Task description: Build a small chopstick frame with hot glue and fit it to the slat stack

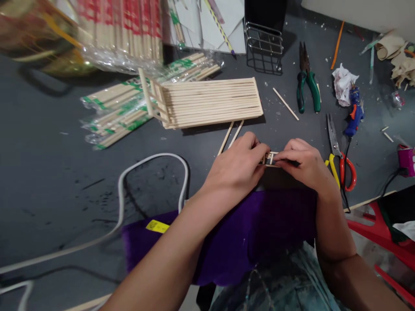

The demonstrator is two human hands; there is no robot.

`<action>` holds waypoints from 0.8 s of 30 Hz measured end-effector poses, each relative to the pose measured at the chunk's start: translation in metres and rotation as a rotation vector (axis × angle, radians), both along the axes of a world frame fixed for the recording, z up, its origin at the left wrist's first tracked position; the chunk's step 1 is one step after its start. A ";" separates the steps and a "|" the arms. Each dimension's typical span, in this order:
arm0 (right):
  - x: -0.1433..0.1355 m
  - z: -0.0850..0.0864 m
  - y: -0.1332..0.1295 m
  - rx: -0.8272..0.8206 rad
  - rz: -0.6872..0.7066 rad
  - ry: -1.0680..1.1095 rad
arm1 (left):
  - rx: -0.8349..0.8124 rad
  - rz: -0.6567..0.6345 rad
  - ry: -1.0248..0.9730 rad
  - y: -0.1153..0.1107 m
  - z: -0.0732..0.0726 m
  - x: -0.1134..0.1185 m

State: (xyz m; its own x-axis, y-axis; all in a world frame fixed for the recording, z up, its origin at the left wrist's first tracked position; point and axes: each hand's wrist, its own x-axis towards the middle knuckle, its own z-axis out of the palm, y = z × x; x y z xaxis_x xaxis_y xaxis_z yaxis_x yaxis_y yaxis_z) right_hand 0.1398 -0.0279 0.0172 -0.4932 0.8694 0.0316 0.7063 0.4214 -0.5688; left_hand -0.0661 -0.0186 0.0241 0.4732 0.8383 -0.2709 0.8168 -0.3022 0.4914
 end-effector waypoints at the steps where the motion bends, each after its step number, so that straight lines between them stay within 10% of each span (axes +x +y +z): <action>1: 0.000 0.000 0.000 0.003 -0.002 0.002 | -0.004 -0.001 0.000 0.000 0.001 0.000; 24: -0.009 -0.004 -0.002 0.015 0.008 0.016 | 0.028 0.018 -0.201 0.001 -0.008 -0.010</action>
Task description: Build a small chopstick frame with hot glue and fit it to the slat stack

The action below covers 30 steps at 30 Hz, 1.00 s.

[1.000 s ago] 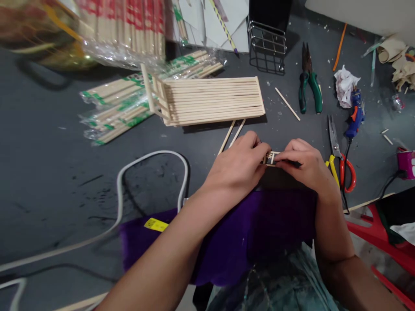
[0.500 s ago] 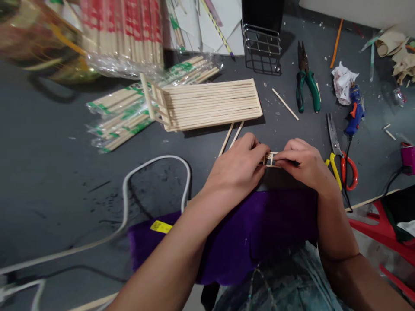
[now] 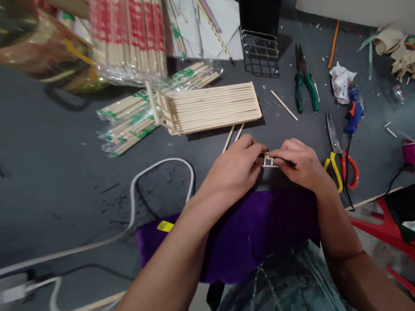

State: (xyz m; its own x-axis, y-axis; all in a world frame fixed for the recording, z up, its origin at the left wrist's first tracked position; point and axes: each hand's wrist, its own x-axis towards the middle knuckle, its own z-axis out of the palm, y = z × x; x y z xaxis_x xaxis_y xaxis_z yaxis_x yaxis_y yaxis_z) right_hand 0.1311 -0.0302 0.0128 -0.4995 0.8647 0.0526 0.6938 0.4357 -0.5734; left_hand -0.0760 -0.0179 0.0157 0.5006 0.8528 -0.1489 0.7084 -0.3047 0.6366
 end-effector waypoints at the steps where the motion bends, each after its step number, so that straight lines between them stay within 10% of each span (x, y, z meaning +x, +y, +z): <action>1: 0.000 -0.001 0.000 0.001 -0.001 -0.002 | 0.000 -0.002 0.002 0.000 0.000 0.000; 30: -0.001 -0.002 0.001 -0.022 -0.002 0.050 | 0.053 0.037 0.011 -0.002 -0.007 0.004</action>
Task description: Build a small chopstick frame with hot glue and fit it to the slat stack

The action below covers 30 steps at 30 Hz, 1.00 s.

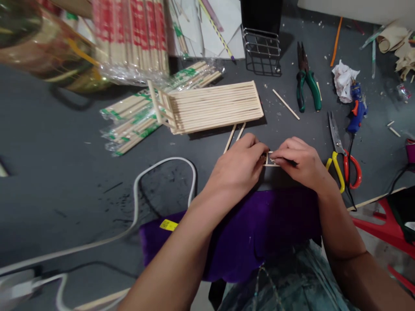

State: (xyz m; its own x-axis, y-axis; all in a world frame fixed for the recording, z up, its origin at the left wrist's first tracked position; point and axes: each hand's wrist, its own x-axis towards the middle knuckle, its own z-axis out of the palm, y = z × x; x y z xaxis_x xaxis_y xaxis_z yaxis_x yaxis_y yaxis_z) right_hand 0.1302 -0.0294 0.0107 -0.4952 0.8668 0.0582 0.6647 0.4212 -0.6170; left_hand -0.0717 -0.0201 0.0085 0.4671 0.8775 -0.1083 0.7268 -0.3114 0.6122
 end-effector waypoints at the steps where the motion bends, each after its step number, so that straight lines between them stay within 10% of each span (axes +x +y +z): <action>1: 0.000 0.000 0.000 0.001 -0.003 -0.006 | -0.002 0.001 0.002 0.000 0.000 0.000; 30: 0.005 0.006 0.002 0.058 -0.107 -0.017 | -0.064 -0.022 0.030 0.001 0.008 0.000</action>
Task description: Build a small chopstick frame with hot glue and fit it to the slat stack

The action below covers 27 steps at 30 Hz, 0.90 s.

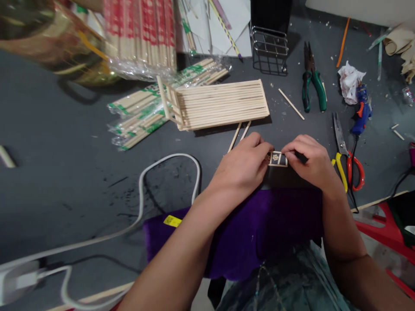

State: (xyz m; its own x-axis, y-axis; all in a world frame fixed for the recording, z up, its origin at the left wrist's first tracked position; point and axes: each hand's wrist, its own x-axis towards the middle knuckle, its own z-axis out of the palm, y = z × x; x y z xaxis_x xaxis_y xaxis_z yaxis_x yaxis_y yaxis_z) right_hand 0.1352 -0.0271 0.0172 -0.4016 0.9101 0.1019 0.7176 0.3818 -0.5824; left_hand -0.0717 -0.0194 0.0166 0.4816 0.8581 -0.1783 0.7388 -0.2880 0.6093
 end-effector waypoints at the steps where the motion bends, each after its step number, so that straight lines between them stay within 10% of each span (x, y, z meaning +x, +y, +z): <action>1: 0.002 0.001 0.000 -0.012 -0.011 0.003 | -0.006 -0.008 0.008 0.000 0.001 0.000; 27: -0.002 0.000 -0.001 -0.079 0.039 -0.096 | 0.047 -0.013 0.086 -0.003 0.003 0.005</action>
